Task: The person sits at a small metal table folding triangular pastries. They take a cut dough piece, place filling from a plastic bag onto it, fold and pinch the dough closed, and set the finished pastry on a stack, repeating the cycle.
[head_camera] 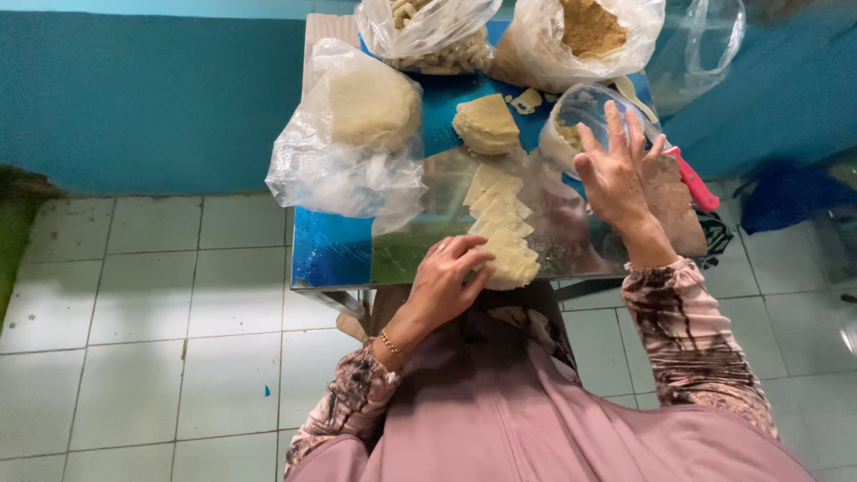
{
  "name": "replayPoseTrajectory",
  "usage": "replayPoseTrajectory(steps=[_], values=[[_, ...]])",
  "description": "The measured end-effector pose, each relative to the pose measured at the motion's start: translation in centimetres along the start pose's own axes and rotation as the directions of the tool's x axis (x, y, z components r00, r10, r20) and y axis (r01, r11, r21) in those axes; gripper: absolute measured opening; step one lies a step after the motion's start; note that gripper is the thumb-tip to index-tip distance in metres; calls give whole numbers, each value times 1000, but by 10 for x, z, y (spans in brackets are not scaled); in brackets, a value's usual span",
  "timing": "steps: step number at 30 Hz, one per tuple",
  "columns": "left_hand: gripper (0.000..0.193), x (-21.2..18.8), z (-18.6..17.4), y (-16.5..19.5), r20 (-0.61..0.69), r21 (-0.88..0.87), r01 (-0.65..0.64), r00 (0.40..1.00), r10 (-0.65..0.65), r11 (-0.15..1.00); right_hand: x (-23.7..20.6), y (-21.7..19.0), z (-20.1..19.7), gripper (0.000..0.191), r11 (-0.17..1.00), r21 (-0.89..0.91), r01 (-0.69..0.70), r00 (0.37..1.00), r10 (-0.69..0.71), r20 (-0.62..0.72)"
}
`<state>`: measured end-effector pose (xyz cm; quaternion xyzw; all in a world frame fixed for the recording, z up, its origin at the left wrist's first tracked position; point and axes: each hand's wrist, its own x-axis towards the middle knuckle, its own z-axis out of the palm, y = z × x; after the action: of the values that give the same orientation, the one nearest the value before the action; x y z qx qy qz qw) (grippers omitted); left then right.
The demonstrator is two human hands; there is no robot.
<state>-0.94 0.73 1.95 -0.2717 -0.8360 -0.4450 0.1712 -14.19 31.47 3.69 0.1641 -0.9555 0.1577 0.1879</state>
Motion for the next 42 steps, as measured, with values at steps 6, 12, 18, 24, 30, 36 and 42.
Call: replayPoseTrajectory(steps=[6,12,18,24,30,36,42], values=[[26,113,69,-6,-13,341,-127,990,139,931,-15,13,19,82,998,-11,-65,996,65,-59],[46,205,130,-36,83,371,18,995,-53,929,-21,8,23,76,984,96,-150,983,158,-92],[47,204,149,-65,20,191,9,1000,-13,982,-58,-8,7,57,971,141,-191,968,210,-136],[33,204,111,-48,155,157,18,987,-43,987,-49,-13,-40,42,987,-127,-101,956,61,-288],[36,142,40,-20,53,268,-108,994,97,957,84,62,-54,32,988,155,-30,989,52,-140],[25,50,-12,-4,-24,168,3,1000,1,986,202,122,31,18,789,-615,4,986,100,135],[19,-6,-22,4,-39,133,-9,999,14,991,231,127,70,22,862,-506,-30,978,129,161]])
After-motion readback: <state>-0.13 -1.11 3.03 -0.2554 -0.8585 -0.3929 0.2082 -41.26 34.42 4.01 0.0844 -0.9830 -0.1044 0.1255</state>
